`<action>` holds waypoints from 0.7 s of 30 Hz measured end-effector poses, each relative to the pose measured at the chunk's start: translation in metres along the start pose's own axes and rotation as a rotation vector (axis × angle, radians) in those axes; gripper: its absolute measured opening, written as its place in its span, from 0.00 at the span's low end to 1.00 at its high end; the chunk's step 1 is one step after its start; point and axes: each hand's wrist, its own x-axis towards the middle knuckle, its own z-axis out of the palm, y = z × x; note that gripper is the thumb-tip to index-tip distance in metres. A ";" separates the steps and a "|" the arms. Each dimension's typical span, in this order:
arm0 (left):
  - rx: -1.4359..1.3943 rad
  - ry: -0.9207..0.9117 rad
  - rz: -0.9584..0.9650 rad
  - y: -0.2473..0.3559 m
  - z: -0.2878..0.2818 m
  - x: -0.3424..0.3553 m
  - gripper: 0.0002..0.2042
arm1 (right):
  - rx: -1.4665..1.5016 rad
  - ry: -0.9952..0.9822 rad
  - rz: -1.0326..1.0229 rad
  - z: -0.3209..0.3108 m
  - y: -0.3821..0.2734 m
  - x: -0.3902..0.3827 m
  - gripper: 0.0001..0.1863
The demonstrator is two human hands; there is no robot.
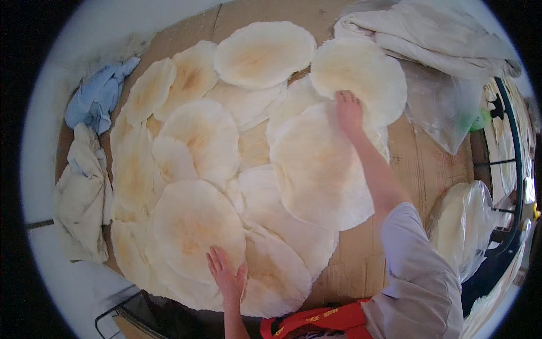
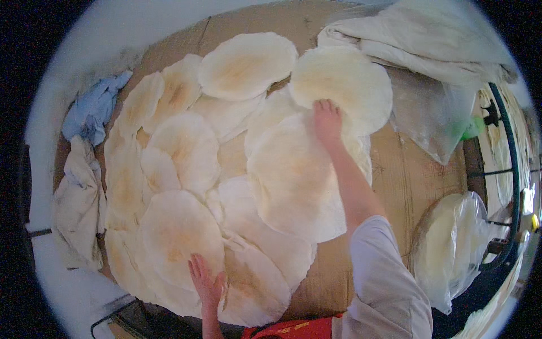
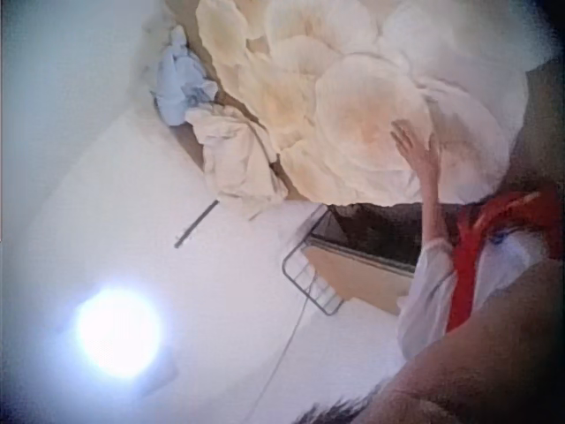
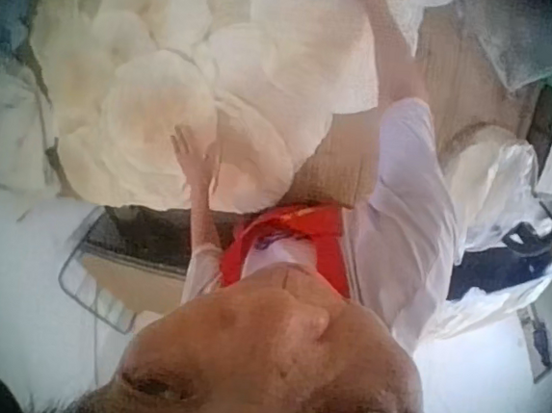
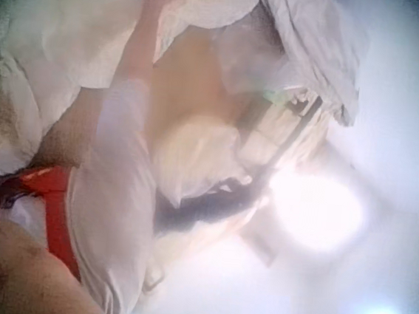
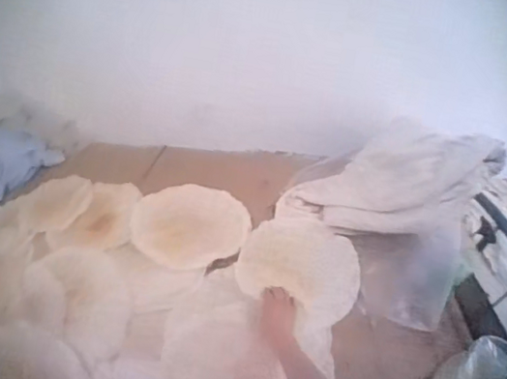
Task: The person repeatedly picks up thin, round dough sheets from a pile and places them onto a cardboard surface. They handle the sheets one at a time, occasionally adjusting their position to form a neat stack.
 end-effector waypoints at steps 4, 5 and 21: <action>0.119 -0.160 -0.091 -0.015 0.039 0.001 0.41 | 0.279 0.107 0.156 -0.004 0.051 0.046 0.16; 0.094 -0.119 -0.099 -0.021 0.050 -0.003 0.43 | 0.266 0.047 0.029 -0.052 0.040 0.063 0.15; 0.028 -0.166 -0.090 -0.036 0.051 -0.004 0.40 | 0.764 -0.450 -1.222 -0.163 -0.435 -0.170 0.11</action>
